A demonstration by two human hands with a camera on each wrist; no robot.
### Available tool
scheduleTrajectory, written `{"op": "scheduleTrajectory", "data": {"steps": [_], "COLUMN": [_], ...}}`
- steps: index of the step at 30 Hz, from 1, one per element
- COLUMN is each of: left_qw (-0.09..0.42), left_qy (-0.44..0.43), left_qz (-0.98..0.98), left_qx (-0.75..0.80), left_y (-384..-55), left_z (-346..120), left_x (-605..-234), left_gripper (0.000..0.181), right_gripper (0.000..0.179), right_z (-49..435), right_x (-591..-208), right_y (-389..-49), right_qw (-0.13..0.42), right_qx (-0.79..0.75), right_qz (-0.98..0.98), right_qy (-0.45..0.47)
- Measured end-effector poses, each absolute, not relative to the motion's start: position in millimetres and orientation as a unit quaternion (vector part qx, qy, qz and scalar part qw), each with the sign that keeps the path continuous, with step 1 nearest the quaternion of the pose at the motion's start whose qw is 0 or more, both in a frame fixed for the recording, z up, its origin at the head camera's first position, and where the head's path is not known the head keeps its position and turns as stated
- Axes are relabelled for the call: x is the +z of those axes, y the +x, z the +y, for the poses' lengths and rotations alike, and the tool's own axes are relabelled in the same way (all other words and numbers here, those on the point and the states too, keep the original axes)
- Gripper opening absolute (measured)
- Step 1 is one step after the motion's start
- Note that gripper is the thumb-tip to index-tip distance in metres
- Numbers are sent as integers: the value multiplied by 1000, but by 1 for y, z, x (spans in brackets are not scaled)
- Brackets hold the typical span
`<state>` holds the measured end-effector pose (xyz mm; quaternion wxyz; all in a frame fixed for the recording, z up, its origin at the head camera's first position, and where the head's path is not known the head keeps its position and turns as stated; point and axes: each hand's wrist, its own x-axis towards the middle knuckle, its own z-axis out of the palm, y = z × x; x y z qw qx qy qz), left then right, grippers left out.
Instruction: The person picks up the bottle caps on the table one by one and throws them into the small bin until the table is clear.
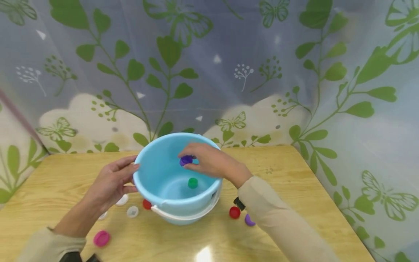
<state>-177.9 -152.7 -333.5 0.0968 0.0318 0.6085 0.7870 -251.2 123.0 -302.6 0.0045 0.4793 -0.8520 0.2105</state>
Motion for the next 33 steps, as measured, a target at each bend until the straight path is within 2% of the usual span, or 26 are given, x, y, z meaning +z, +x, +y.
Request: {"op": "scheduleTrajectory", "data": {"steps": [21, 26, 33], "left_qw": [100, 97, 93], "left_qy": [34, 33, 30], "left_qz": [603, 604, 596], "left_qx": [791, 790, 797], "left_y": [-178, -178, -178], "left_z": [-153, -152, -152], "left_x": [-337, -337, -336], "left_gripper": [49, 50, 49], "right_gripper": [32, 29, 29], "right_z": [124, 127, 133], "right_x": [-303, -304, -305], "right_y": [-244, -245, -245], "right_qw": [-18, 17, 101], "right_qx": [178, 220, 283], "right_qz": [-884, -879, -863], "right_qy": [431, 423, 405]}}
